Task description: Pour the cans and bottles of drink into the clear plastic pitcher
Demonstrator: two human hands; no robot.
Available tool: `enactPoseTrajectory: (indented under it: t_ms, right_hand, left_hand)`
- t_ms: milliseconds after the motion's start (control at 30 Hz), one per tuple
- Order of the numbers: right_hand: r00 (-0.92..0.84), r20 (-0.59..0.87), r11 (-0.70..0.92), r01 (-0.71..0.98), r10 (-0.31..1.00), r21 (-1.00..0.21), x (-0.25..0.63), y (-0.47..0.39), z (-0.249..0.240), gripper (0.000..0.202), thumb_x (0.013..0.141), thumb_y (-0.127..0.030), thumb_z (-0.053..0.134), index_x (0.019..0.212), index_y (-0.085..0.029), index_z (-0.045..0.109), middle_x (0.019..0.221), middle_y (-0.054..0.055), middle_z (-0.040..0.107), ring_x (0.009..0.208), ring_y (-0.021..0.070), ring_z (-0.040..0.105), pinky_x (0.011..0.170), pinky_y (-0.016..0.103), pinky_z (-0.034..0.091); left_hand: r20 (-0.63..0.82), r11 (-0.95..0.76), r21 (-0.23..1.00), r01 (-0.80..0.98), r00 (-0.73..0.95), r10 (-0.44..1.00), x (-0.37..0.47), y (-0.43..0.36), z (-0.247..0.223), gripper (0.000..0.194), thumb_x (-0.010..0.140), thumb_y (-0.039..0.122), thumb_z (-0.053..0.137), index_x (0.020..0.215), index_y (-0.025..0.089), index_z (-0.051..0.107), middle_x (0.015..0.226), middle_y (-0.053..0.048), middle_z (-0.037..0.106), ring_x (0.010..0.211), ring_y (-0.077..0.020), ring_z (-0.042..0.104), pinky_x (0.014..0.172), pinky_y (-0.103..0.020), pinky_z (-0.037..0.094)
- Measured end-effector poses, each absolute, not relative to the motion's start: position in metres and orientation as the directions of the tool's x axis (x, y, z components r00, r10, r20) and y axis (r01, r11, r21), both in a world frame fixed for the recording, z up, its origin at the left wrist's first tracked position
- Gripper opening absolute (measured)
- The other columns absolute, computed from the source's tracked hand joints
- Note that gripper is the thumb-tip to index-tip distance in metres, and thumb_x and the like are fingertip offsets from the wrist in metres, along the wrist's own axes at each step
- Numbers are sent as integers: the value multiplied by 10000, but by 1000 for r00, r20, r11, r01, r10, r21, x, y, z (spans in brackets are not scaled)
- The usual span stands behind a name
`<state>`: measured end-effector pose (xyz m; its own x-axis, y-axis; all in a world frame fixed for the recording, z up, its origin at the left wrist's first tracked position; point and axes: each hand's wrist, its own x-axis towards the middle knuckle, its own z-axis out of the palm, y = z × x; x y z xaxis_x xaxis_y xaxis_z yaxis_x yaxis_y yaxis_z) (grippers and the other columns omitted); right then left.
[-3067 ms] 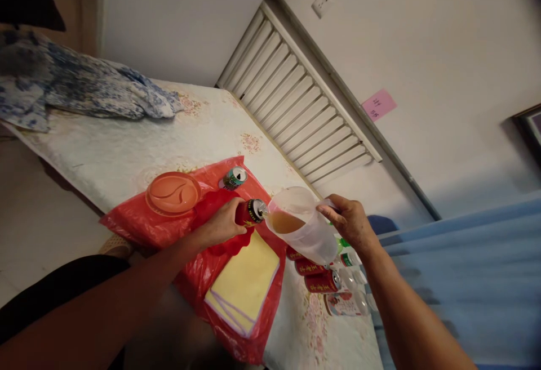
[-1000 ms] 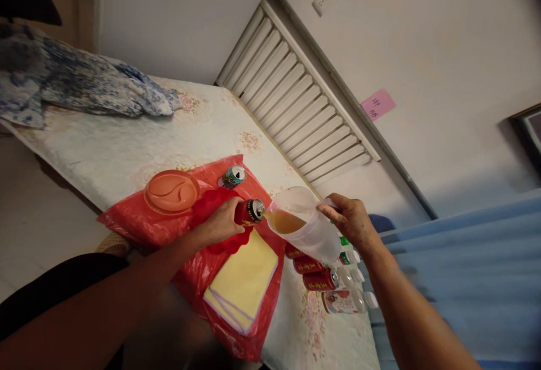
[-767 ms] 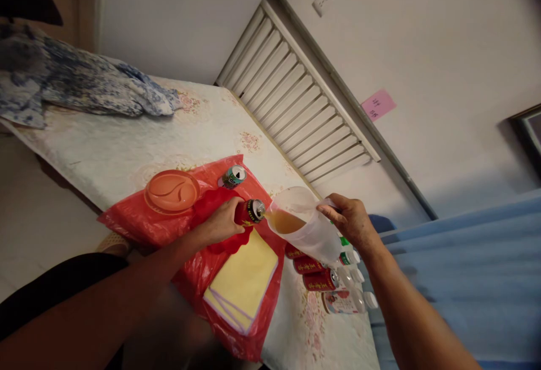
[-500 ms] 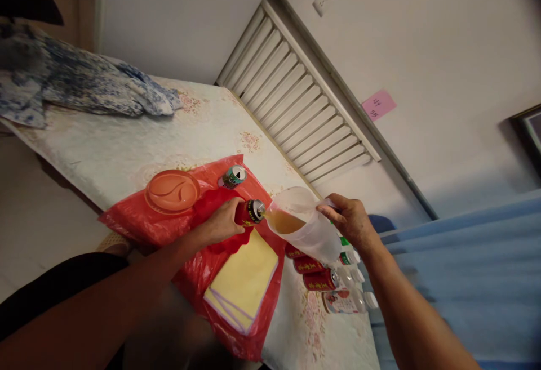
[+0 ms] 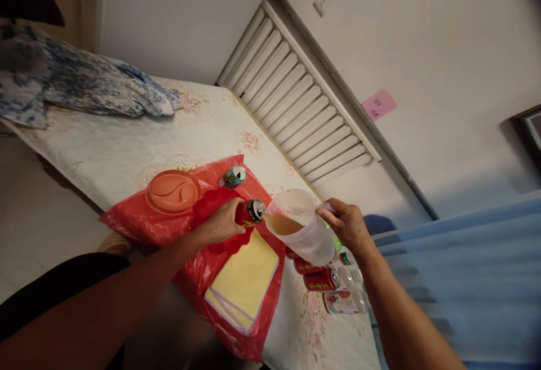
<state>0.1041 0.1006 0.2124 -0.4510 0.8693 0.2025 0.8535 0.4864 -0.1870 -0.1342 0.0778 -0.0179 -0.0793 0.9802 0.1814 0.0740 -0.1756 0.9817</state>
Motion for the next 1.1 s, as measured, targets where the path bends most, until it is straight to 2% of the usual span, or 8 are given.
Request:
enactPoseTrajectory:
  t_ms: [200,500,600,767,933,1100]
  right_hand:
    - [-367,248,428,863,896,-269,107,97,200,429,789,-571,608,591,-205,501,527,-53,357,525,108,334,498,236,277]
    - [-237,230,328,749,944,-576,132,97,170,424,803,-530,668,592,-209,489,515,-64,381,497,89,310,462,222,266]
    - [-164,242,290,639,956,-712,138,98,160,440,804,-541,689,592,-213,486,491,-78,365,461,81,299,441,219,255]
    - [-62,265,271,309,962,-912,121,95,155,554,751,-590,737,542,-233,369,459,-110,276,413,64,239,411,211,239]
    - [60,267,263,68,962,-962,92,94,152,599,740,-616,739,578,-241,300,462,-130,216,391,59,191,397,213,229]
    - [139,238,245,-36,961,-969,64,99,131,540,744,-578,722,639,-254,304,480,-141,220,388,56,157,395,221,201]
  left_hand:
    - [154,-150,986,71,-52,987,-134,78,-18,460,598,186,727,1027,242,570,1040,-49,707,945,-253,697,781,-334,556]
    - [125,-123,991,61,-28,992,-136,79,-18,503,587,149,702,1063,229,559,1083,-55,700,1006,-259,685,841,-355,550]
    - [119,-117,991,70,-25,993,-138,81,-18,523,592,160,705,1090,230,563,1092,-47,701,1042,-264,682,867,-359,550]
    - [117,-110,990,86,-79,990,-145,85,-16,644,584,192,732,1201,198,550,1171,-80,696,1116,-289,669,948,-394,541]
    - [153,-119,979,166,-211,965,-154,88,-13,682,614,264,763,1254,217,530,1291,-85,656,1228,-298,614,1033,-415,502]
    - [212,-150,968,199,-345,914,-161,87,-6,618,636,224,763,1209,217,531,1251,-77,666,1175,-281,635,1034,-424,499]
